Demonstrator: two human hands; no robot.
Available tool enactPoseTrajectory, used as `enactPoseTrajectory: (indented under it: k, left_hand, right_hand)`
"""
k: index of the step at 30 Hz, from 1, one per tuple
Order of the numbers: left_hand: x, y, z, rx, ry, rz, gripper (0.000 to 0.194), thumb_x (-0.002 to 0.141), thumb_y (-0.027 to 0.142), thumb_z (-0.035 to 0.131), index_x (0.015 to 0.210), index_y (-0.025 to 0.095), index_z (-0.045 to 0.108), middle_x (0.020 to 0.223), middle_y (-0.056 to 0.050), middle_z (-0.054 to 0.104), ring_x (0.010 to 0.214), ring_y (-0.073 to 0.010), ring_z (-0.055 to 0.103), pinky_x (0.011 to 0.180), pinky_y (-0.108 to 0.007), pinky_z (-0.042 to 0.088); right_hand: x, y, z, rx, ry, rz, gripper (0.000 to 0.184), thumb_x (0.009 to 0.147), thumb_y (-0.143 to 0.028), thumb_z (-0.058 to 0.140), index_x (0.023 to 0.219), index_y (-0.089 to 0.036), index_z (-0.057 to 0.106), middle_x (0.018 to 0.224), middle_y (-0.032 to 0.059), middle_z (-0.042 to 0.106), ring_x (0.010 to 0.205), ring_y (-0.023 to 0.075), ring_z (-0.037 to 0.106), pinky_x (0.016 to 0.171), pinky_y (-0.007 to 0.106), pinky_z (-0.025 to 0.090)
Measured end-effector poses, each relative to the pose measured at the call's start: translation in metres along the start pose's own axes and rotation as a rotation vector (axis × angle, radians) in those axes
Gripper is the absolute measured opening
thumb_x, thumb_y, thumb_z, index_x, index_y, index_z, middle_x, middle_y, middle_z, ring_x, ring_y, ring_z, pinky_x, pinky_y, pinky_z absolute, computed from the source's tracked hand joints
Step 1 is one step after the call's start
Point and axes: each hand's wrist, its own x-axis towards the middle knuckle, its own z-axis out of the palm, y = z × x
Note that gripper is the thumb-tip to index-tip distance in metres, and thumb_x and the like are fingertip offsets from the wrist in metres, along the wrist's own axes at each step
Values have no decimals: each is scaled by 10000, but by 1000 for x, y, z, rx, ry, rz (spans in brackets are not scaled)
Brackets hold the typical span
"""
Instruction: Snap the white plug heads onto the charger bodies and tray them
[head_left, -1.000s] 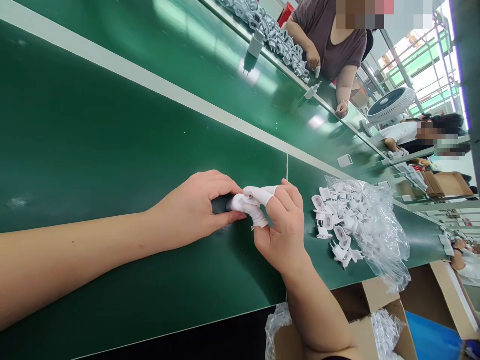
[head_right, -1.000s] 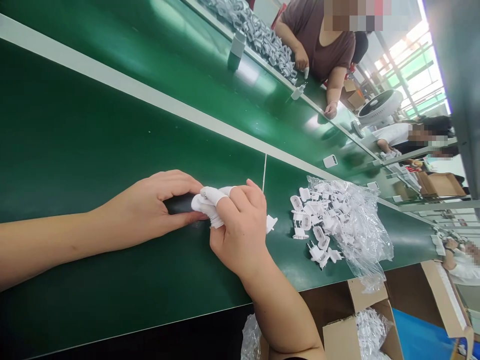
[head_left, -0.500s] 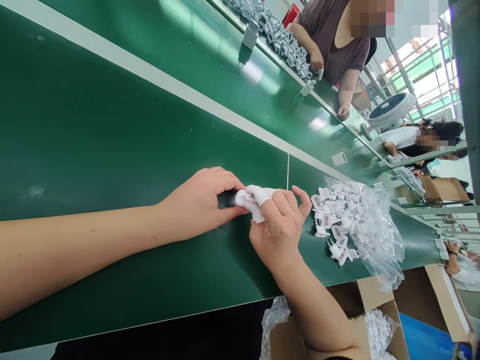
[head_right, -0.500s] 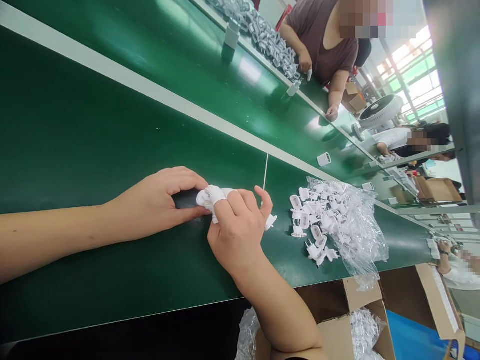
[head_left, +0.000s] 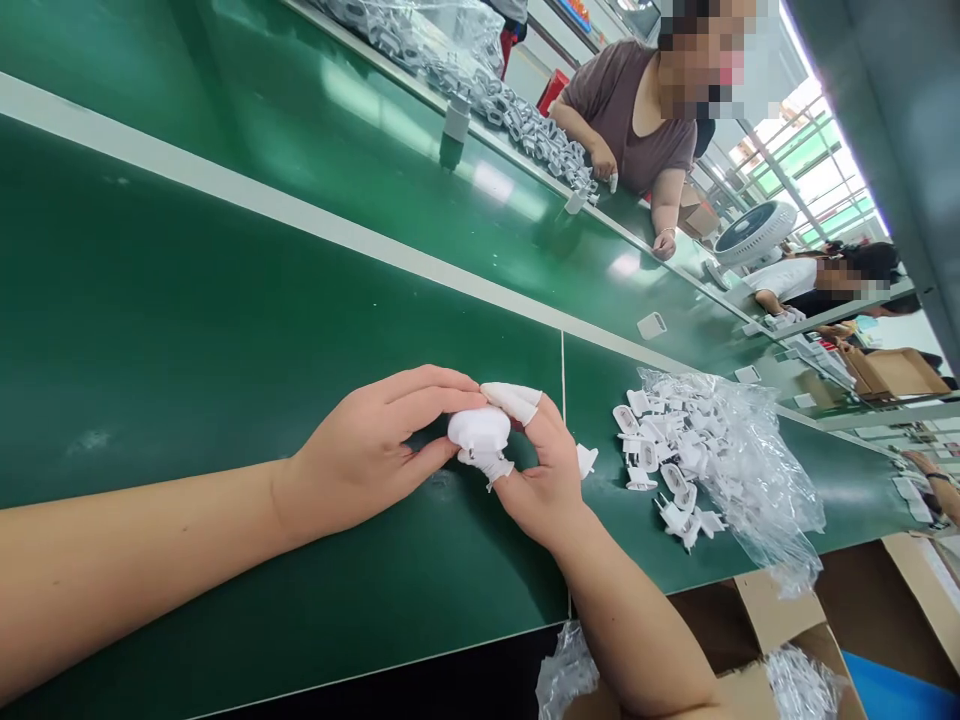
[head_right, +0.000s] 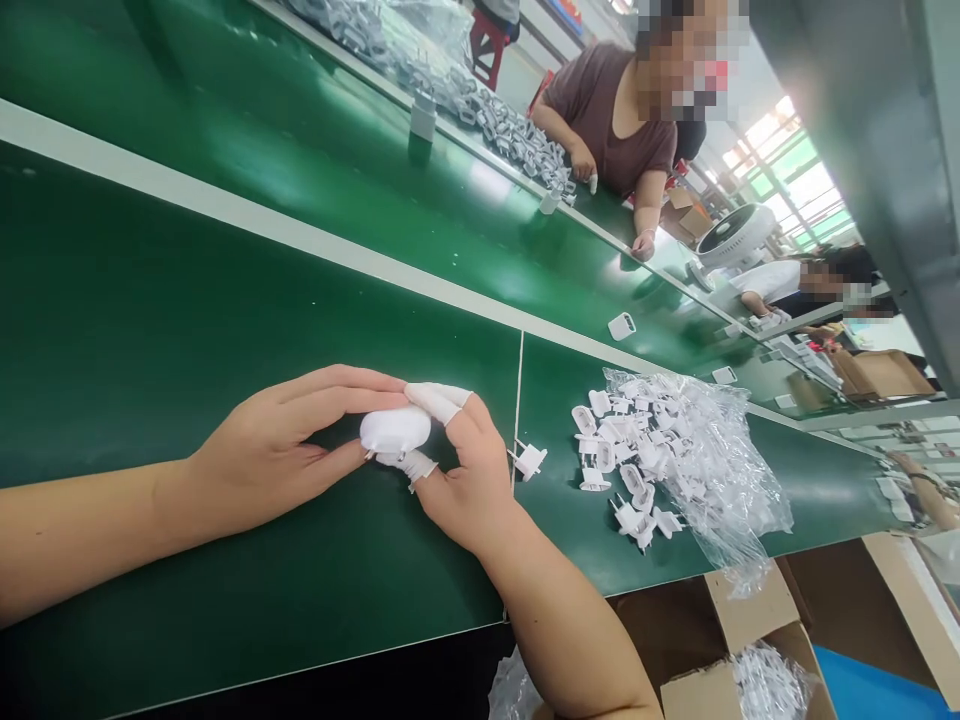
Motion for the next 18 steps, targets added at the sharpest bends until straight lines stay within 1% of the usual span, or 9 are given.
enactPoseTrajectory:
  k: [3, 7, 10, 12, 14, 18]
  left_hand:
    - [-1, 1, 0, 15, 51, 74, 313, 1072, 115, 631, 1320, 274, 735, 1306, -65, 813, 1179, -228, 798, 1080, -337, 656]
    - [0, 5, -4, 22, 26, 99, 404, 1037, 66, 634, 1335, 321, 730, 1320, -59, 819, 1201, -247, 804, 1067, -376, 666]
    - [4, 9, -10, 41, 11, 118, 440, 1004, 59, 656, 1331, 343, 735, 1315, -40, 830, 1200, -251, 809, 1147, -427, 631]
    - [6, 10, -13, 57, 12, 126, 432, 996, 73, 672, 1329, 341, 733, 1306, -32, 835, 1197, -248, 810, 1218, -457, 583]
    - [6, 9, -13, 64, 8, 123, 398, 1009, 93, 679, 1326, 328, 724, 1295, -33, 838, 1180, -238, 813, 1244, -458, 557]
    - [0, 3, -5, 36, 21, 91, 312, 1049, 170, 696, 1319, 324, 719, 1248, 1, 852, 1115, -221, 816, 1238, -441, 552]
  right_hand:
    - [2, -4, -1, -7, 54, -90, 513, 1028, -237, 797, 1516, -338, 681, 1391, 94, 789, 1269, 243, 785, 1039, 391, 700]
    - [2, -10, -4, -66, 85, -146, 513, 1031, -229, 795, 1524, -310, 679, 1393, 106, 795, 1257, 244, 799, 1067, 402, 697]
    - [2, -11, -5, -102, 86, -157, 519, 1025, -213, 786, 1526, -297, 675, 1397, 109, 796, 1261, 247, 800, 1075, 402, 696]
    - [2, -12, -6, -102, 85, -164, 523, 1021, -185, 770, 1524, -290, 675, 1400, 111, 794, 1269, 245, 795, 1082, 399, 692]
    - [3, -12, -6, -76, 89, -170, 521, 1014, -166, 776, 1515, -274, 683, 1388, 119, 794, 1266, 238, 790, 1080, 384, 685]
    - [2, -12, -4, -36, 95, -140, 494, 1005, -210, 834, 1481, -260, 713, 1268, 98, 810, 1111, 208, 800, 973, 333, 688]
